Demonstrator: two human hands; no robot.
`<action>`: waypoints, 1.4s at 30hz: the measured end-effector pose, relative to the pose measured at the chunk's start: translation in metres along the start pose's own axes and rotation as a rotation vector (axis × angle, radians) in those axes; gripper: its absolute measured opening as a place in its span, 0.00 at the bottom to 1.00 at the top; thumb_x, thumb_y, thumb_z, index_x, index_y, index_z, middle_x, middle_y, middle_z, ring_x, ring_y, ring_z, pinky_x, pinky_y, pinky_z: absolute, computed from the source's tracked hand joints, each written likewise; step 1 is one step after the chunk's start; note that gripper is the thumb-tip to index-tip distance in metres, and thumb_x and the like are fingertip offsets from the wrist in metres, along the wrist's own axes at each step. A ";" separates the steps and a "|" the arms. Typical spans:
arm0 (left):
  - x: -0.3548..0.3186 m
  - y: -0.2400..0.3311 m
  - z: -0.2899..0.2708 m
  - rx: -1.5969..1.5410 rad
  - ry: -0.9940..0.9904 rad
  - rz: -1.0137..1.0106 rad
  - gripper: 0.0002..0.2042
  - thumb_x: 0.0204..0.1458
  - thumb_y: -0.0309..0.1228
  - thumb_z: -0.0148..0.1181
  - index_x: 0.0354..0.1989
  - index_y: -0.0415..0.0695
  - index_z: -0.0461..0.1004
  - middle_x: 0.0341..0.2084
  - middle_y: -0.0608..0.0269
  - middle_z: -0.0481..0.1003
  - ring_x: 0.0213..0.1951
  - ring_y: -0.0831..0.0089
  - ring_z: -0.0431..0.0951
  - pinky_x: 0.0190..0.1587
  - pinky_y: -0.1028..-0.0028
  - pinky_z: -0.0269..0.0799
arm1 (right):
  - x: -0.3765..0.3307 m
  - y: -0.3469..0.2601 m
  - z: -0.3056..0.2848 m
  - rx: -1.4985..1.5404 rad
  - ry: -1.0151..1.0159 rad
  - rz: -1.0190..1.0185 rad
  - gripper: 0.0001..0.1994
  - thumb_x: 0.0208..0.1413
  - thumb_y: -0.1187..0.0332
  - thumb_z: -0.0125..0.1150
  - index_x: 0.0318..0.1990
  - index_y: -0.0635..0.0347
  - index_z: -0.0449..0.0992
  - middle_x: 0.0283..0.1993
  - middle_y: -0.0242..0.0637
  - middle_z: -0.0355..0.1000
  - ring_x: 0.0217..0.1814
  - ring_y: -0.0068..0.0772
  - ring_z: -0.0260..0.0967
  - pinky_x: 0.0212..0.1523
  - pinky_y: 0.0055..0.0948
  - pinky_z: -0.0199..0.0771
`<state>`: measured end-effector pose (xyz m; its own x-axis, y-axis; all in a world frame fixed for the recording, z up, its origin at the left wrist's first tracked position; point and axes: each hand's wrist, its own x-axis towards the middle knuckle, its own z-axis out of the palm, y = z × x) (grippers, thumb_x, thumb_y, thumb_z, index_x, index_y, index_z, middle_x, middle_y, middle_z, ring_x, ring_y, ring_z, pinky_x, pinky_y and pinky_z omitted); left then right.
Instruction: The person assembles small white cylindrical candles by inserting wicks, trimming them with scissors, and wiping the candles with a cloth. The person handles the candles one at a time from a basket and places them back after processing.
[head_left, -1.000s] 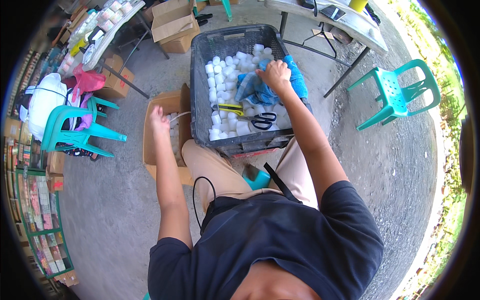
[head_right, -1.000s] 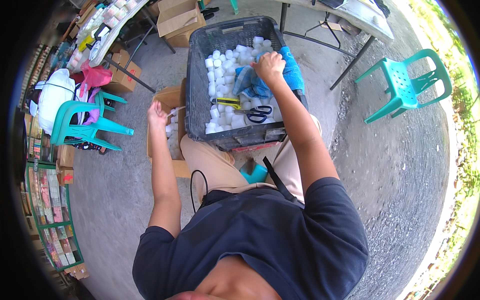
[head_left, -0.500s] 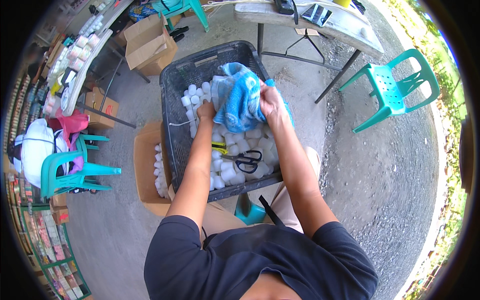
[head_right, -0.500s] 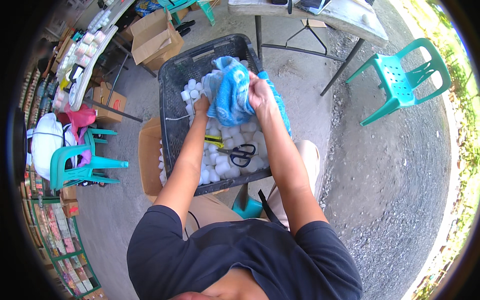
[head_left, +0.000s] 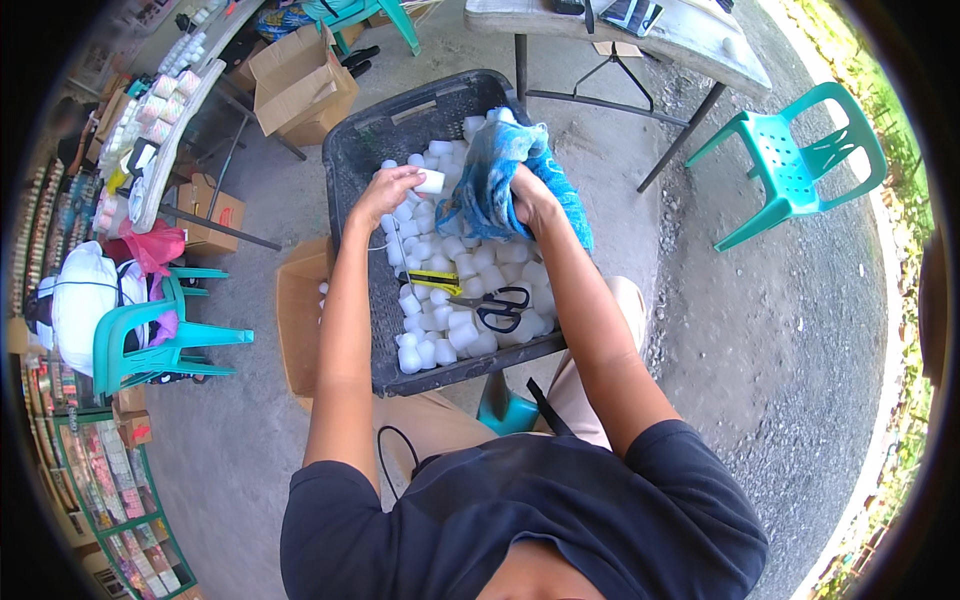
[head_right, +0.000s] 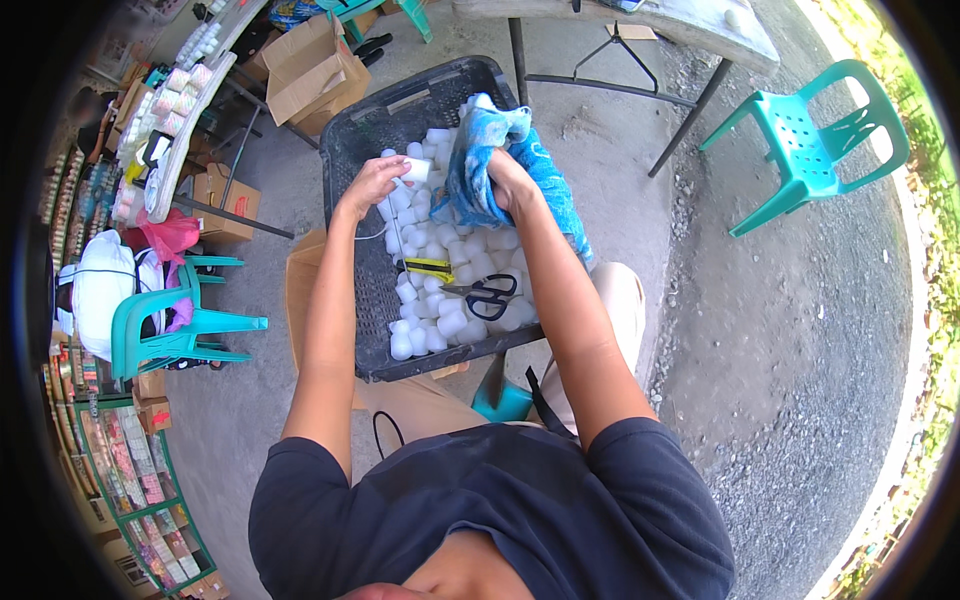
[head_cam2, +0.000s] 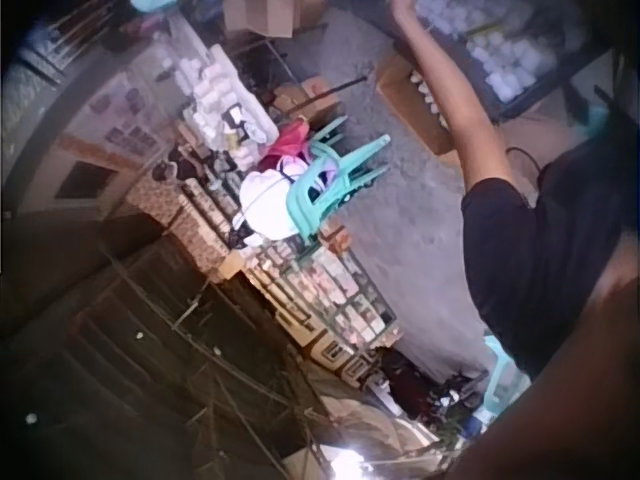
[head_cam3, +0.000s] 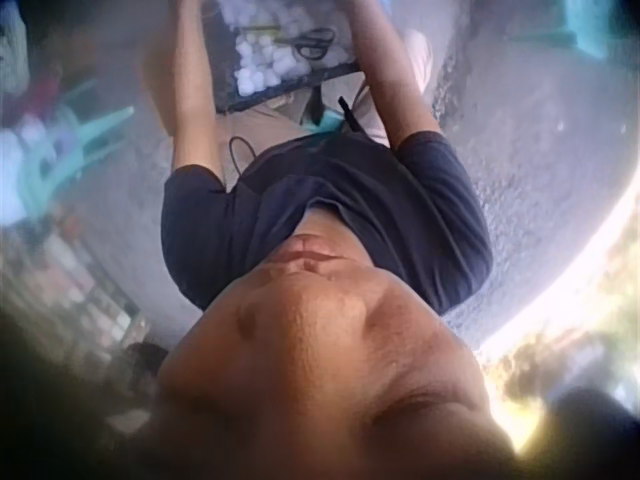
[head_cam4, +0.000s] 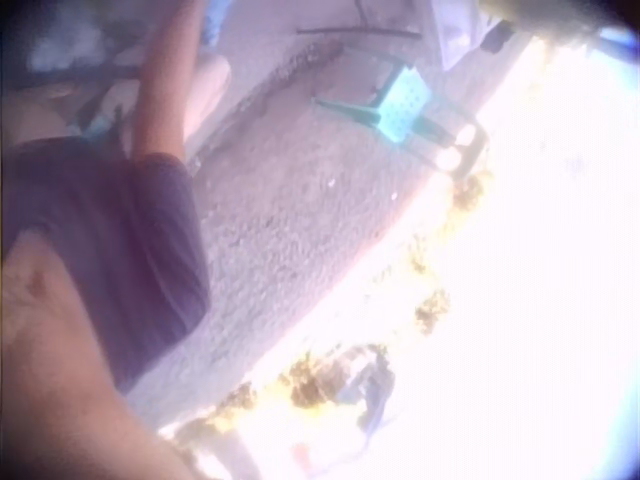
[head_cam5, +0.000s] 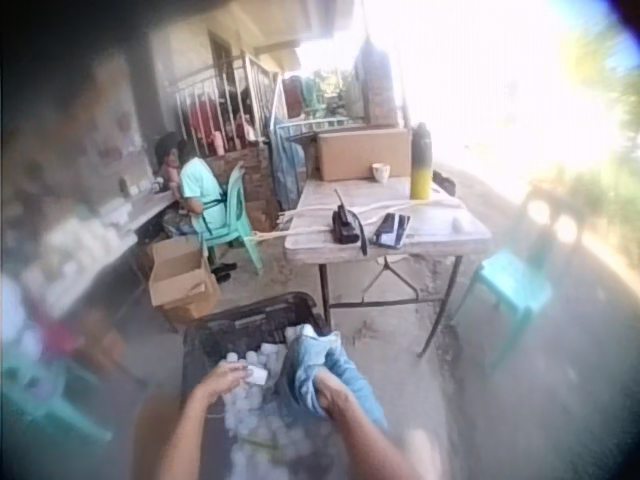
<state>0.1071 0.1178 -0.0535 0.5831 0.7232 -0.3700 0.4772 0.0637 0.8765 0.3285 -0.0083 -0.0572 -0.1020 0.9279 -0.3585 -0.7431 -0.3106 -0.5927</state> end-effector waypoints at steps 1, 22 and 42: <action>-0.015 0.016 0.007 -0.004 -0.014 0.087 0.23 0.49 0.37 0.65 0.52 0.37 0.72 0.30 0.58 0.78 0.34 0.70 0.77 0.40 0.69 0.72 | 0.002 0.004 0.002 -0.055 -0.156 0.018 0.18 0.64 0.61 0.52 0.53 0.65 0.69 0.49 0.45 0.73 0.47 0.36 0.73 0.49 0.38 0.77; -0.088 0.033 0.128 0.101 0.909 0.603 0.19 0.53 0.43 0.63 0.39 0.37 0.76 0.35 0.52 0.71 0.37 0.57 0.74 0.41 0.65 0.70 | -0.019 0.037 0.047 -0.927 0.074 -1.199 0.14 0.55 0.70 0.59 0.48 0.63 0.76 0.46 0.38 0.74 0.45 0.35 0.72 0.48 0.33 0.71; -0.095 0.015 0.080 -0.905 -0.011 0.361 0.08 0.63 0.33 0.43 0.46 0.48 0.67 0.24 0.73 0.68 0.15 0.91 0.58 0.16 0.86 0.51 | -0.028 0.035 0.039 -1.209 -0.194 -1.229 0.19 0.47 0.63 0.64 0.47 0.60 0.75 0.44 0.45 0.75 0.46 0.43 0.73 0.46 0.38 0.71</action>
<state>0.1117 -0.0050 -0.0302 0.6033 0.7969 -0.0310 -0.4145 0.3466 0.8415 0.2794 -0.0370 -0.0402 -0.0416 0.7026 0.7104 0.4239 0.6562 -0.6242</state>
